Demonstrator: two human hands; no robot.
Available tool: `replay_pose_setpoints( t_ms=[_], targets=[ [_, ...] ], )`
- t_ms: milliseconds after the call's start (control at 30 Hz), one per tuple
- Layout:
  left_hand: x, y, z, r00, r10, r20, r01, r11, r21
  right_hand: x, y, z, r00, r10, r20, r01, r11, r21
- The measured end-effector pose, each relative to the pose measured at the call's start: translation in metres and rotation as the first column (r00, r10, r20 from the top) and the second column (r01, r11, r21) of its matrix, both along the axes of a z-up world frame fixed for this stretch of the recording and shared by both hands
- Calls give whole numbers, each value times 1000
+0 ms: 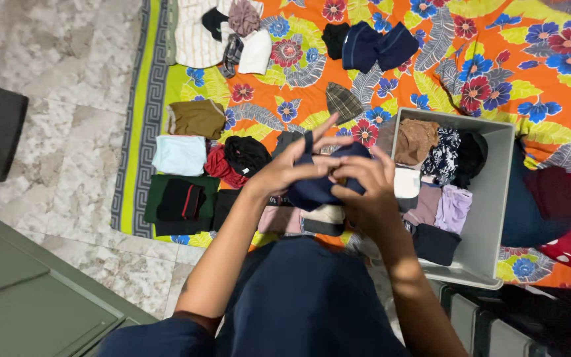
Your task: The person picks up several garments from a bed including a pair of shorts, a shirt, and a belt, then folds each item by hand and places them one at a time into a storage bin.
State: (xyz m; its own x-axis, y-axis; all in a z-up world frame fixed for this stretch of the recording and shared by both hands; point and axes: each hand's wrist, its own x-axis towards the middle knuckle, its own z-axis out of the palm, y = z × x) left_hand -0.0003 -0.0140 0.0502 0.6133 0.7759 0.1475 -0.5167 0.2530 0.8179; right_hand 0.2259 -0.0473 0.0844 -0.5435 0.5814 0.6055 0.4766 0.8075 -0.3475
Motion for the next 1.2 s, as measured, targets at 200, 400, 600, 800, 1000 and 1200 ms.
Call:
replay_pose_setpoints(
  t_ms=[200,400,600,800,1000,1200],
  targets=[
    [11,-1,17,957,153,247,-85,961,-264,13,-4,24,999,-22,25,22,1000,1],
    [34,3,49,980,144,-135,-151,988,-40,8,-13,25,998,37,51,-35,999,-34],
    [48,27,14,717,-6,-698,-9,1000,-18,22,-13,17,997,76,-5,-74,957,-280],
    [38,32,-51,807,-413,-422,273,895,-353,33,-7,14,990,-28,-138,-13,957,-289],
    [43,16,-82,902,-385,194,431,804,-409,7,-8,40,998,24,61,-12,980,-201],
    [28,1,-49,904,-428,16,425,894,-144,12,-23,69,999,-41,26,44,989,-140]
  ],
)
